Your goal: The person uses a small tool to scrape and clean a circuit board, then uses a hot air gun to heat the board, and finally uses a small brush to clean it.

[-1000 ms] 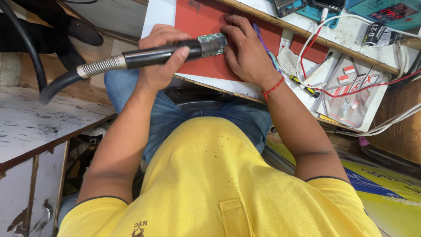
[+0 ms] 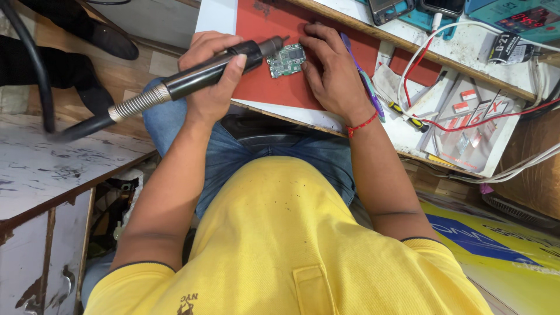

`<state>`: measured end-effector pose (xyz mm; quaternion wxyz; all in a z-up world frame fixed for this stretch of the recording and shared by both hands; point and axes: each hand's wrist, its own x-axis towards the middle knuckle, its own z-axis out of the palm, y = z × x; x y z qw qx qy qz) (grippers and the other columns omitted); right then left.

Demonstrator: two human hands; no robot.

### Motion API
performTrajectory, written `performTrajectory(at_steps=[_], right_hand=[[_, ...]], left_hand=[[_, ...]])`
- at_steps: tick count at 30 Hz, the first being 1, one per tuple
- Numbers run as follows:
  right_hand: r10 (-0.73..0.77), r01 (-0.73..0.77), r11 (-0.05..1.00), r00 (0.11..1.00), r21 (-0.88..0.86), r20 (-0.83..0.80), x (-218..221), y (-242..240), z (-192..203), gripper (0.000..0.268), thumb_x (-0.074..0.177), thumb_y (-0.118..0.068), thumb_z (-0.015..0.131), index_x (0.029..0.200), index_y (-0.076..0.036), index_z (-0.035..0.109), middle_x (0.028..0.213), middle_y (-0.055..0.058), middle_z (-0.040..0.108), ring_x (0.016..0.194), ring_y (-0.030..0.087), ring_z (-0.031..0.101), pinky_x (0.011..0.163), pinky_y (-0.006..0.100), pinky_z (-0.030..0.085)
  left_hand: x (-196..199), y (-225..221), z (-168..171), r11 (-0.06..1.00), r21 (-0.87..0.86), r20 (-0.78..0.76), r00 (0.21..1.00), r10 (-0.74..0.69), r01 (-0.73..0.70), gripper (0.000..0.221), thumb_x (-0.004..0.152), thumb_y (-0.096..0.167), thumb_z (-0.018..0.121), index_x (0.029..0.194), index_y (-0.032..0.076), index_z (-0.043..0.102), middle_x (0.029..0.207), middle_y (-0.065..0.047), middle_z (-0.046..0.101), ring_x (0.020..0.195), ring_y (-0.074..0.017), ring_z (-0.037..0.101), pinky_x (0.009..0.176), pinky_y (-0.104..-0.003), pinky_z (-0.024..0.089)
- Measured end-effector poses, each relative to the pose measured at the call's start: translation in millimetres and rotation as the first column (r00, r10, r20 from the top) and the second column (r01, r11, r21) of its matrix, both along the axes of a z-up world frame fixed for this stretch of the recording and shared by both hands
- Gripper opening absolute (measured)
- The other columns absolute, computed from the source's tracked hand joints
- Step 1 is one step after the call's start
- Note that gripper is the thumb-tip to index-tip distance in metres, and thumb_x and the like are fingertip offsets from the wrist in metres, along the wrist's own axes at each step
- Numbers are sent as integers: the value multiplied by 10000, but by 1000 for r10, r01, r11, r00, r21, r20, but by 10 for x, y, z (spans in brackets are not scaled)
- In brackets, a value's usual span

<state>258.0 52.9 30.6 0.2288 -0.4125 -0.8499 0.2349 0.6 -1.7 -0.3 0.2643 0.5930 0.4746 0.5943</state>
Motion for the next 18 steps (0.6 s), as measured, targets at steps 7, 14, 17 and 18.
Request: performTrajectory(at_steps=[7, 14, 17, 18], right_hand=[[-12, 13, 1000, 1000, 4, -21, 0, -4, 7, 372, 955, -11, 711, 1317, 8, 629, 1449, 164, 549, 1334, 382, 556, 1114, 427, 488], [-30, 31, 999, 999, 17, -31, 3, 2, -17, 373, 954, -7, 709, 1318, 15, 626, 1442, 172, 549, 1338, 382, 559, 1125, 431, 491], [-25, 26, 999, 1000, 35, -14, 1, -34, 3, 403, 941, 9, 683, 1338, 24, 620, 1438, 185, 544, 1329, 398, 548, 1122, 442, 481], [-12, 13, 999, 1000, 52, -11, -19, -12, 17, 409, 931, 12, 675, 1336, 23, 621, 1436, 185, 546, 1331, 397, 549, 1126, 443, 480]], left_hand=[[15, 1, 7, 999, 38, 24, 999, -35, 34, 312, 994, 283, 760, 1106, -6, 721, 1070, -137, 731, 1096, -272, 671, 1019, -394, 551], [31, 26, -2, 991, 71, 9, 993, -114, 113, 270, 959, 245, 755, 1080, 6, 723, 1025, -132, 727, 1050, -259, 672, 991, -390, 552], [49, -23, -1, 994, 68, 15, 996, -85, 84, 251, 980, 220, 752, 1094, -1, 718, 1054, -133, 738, 1089, -262, 669, 991, -379, 544], [36, -5, 13, 997, 61, 23, 999, -43, 41, 249, 996, 213, 752, 1105, -7, 714, 1073, -136, 741, 1105, -262, 668, 984, -371, 541]])
